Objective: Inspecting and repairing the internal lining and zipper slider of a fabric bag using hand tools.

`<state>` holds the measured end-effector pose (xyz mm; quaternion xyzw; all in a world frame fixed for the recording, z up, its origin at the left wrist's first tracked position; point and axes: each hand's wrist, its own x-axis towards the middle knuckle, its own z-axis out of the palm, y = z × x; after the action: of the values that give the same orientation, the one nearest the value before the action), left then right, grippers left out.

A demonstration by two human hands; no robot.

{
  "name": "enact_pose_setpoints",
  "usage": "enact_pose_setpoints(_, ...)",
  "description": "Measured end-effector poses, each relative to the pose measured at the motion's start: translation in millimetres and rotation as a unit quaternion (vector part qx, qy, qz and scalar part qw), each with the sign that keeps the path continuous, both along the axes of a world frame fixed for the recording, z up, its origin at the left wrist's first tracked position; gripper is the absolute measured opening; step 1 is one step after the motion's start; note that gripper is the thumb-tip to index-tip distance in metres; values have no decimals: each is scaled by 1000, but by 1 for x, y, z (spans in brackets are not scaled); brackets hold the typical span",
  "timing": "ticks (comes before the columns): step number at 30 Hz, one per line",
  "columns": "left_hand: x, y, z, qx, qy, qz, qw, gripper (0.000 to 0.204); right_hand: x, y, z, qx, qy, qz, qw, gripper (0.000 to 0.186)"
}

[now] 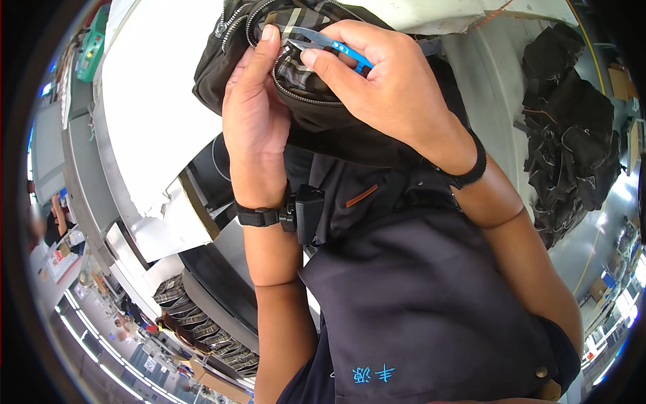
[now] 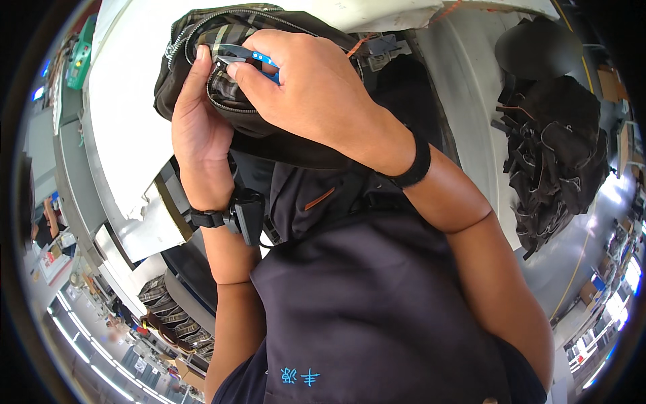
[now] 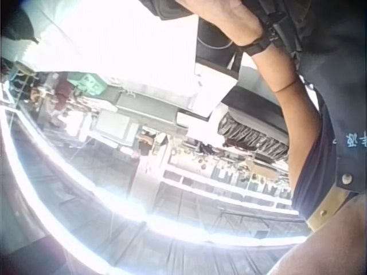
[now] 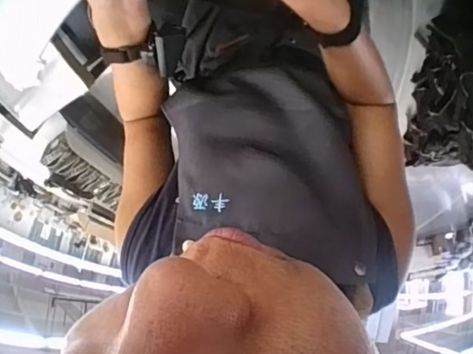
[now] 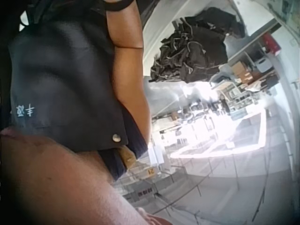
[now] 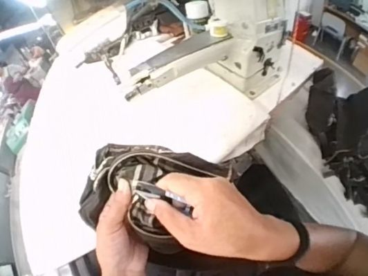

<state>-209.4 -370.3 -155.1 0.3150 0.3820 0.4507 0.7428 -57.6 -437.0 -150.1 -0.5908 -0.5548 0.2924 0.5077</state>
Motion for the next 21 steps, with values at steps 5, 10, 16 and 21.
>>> enact_pose_setpoints(5, -2, 2, -1, -3, -26, -21, 999, 20, 2, 2, 1, 6, -40, -7, 999, 29)
enact_pose_setpoints(10, -1, 1, -3, 3, -19, -8, 1000, 19, 2, 4, 8, -16, -42, 0, 999, 27)
enact_pose_setpoints(16, 2, 2, -1, 13, -19, -1, 1000, 20, -9, 4, -7, 71, -112, -56, 990, 20)
enact_pose_setpoints(21, 1, 3, -2, 6, -3, 8, 1000, 22, -10, 14, -22, 162, -58, -69, 983, 17)
